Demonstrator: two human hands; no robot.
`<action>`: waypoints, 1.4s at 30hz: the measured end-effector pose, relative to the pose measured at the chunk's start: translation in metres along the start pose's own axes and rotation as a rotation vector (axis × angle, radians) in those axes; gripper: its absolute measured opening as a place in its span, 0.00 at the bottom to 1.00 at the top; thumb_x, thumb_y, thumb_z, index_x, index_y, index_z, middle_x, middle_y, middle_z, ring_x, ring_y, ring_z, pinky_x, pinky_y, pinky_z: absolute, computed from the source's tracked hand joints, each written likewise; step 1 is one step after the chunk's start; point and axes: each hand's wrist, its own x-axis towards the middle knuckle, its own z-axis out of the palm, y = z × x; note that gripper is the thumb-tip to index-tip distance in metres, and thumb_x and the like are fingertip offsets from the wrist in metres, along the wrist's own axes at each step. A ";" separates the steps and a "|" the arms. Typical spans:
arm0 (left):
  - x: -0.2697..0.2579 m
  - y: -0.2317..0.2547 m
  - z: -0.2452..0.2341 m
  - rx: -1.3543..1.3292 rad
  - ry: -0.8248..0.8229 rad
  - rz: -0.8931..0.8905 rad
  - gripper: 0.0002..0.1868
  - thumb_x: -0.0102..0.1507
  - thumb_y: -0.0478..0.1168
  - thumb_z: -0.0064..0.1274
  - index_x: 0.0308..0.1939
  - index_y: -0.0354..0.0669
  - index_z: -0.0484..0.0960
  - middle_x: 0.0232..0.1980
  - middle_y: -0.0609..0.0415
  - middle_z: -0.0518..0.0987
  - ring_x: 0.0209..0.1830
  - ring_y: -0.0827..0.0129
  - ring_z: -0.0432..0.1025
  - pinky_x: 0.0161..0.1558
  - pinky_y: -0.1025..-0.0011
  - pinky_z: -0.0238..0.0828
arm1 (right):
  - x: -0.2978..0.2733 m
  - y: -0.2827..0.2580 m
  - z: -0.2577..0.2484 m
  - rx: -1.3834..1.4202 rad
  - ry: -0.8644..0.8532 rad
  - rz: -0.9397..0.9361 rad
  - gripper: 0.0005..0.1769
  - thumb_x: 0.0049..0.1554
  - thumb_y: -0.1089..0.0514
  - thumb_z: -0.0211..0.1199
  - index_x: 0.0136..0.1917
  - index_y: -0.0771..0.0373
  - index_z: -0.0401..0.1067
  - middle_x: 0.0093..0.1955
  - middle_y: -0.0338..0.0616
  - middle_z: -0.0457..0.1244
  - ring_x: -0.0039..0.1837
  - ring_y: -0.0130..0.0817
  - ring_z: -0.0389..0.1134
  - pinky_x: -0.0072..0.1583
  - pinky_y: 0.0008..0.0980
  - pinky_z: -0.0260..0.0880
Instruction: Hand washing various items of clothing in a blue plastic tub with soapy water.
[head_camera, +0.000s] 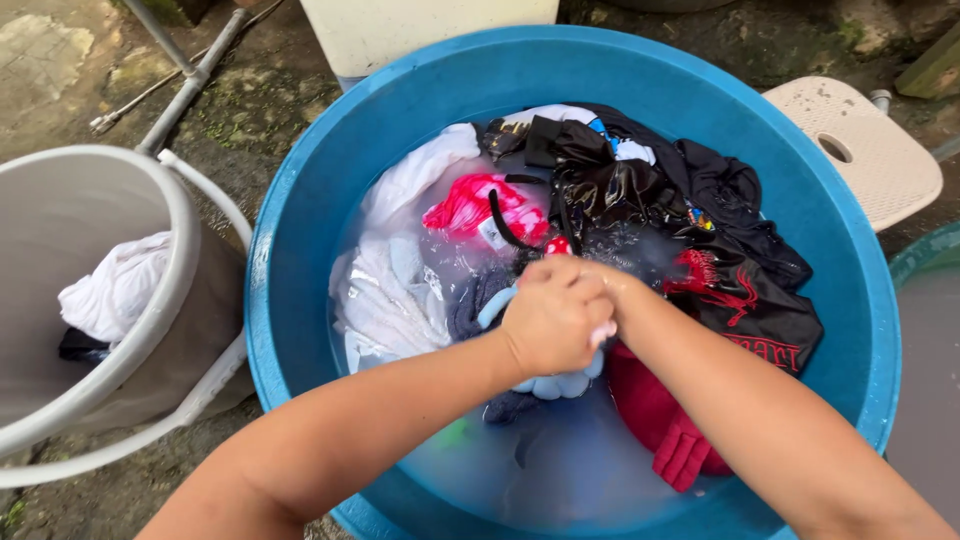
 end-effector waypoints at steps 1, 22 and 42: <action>-0.008 0.002 -0.001 0.008 -0.044 0.013 0.09 0.51 0.45 0.62 0.32 0.49 0.83 0.43 0.57 0.76 0.49 0.57 0.71 0.46 0.55 0.70 | 0.011 0.028 -0.003 0.084 -0.005 0.099 0.17 0.55 0.54 0.55 0.55 0.58 0.75 0.55 0.38 0.68 0.59 0.31 0.69 0.61 0.37 0.69; -0.045 -0.233 -0.389 0.996 0.423 -1.033 0.24 0.56 0.51 0.62 0.48 0.39 0.81 0.57 0.39 0.74 0.59 0.41 0.66 0.54 0.44 0.65 | 0.118 -0.088 0.239 -0.807 0.276 0.529 0.60 0.44 0.38 0.78 0.79 0.49 0.47 0.79 0.61 0.41 0.78 0.61 0.46 0.75 0.53 0.51; 0.002 -0.206 -0.164 0.106 -0.769 -0.805 0.37 0.56 0.66 0.58 0.59 0.44 0.88 0.65 0.43 0.84 0.59 0.49 0.78 0.62 0.54 0.74 | 0.120 -0.044 0.179 -0.951 0.588 -0.124 0.42 0.35 0.41 0.81 0.60 0.62 0.76 0.57 0.62 0.68 0.55 0.62 0.70 0.53 0.57 0.70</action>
